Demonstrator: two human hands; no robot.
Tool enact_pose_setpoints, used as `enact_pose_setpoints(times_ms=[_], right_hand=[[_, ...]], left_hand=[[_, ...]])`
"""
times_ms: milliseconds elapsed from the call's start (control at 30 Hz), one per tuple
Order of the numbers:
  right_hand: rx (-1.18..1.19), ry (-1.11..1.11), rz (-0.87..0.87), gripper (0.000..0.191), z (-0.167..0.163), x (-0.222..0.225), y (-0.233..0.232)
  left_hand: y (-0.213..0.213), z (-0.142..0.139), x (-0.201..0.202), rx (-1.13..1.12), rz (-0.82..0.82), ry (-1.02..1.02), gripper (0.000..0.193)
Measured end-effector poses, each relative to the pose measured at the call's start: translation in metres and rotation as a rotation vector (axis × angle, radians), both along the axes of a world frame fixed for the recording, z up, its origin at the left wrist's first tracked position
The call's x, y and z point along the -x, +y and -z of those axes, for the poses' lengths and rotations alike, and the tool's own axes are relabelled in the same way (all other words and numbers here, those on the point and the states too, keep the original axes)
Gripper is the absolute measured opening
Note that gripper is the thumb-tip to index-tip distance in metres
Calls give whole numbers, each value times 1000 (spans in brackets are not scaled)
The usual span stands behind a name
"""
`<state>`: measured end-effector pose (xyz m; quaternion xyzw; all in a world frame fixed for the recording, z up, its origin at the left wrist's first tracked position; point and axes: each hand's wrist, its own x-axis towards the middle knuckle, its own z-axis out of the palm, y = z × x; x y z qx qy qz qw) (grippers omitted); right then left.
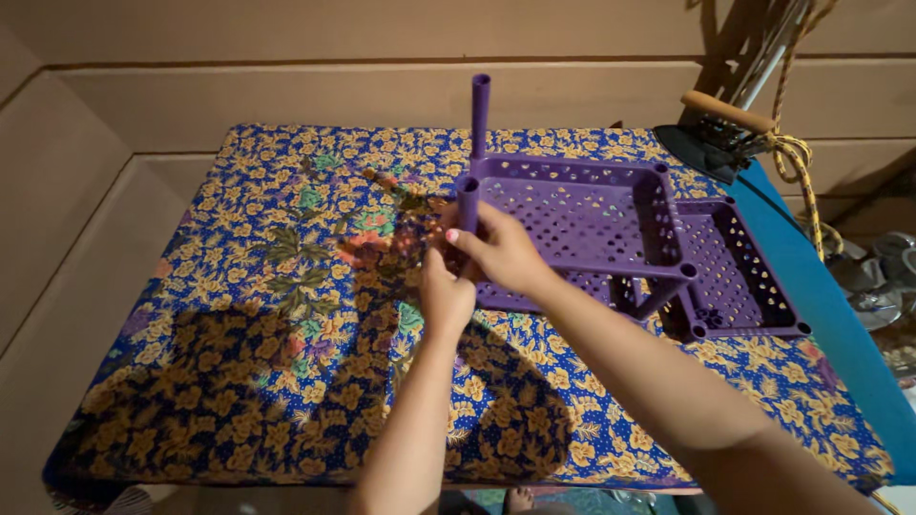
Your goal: The person takes apart a small purple plastic multi-tier storage rack on a table. They pull the perforated trays apart, detach the cylindrical leg posts from the tray corners one by one, and set the separated trays and posts on the table.
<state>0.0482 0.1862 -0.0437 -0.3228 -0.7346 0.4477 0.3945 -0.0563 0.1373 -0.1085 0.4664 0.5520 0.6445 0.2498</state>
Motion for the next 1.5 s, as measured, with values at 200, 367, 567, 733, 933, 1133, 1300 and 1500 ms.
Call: enact_pose_setpoints(times_ms=[200, 367, 567, 733, 933, 1133, 1300, 1500], right_hand=[[62, 158, -18, 23, 6, 12, 2], [117, 31, -33, 39, 1, 17, 14], [127, 7, -140, 45, -7, 10, 17], [205, 85, -150, 49, -13, 9, 18], [293, 370, -89, 39, -32, 16, 17], [317, 406, 4, 23, -37, 1, 23], [344, 406, 140, 35, -22, -53, 22], [144, 427, 294, 41, -26, -125, 13]], left_hand=[[1, 0, -3, 34, 91, -163, 35], [3, 4, -4, -75, 92, -242, 29], [-1, 3, -9, 22, -20, -99, 22], [-4, 3, -13, -22, -6, -159, 27], [0, 10, -9, 8, 20, -198, 31], [7, 3, -7, 145, -49, -130, 42], [-3, -23, -12, -153, -260, 349, 38], [-3, -55, -54, -327, -98, 509, 23]])
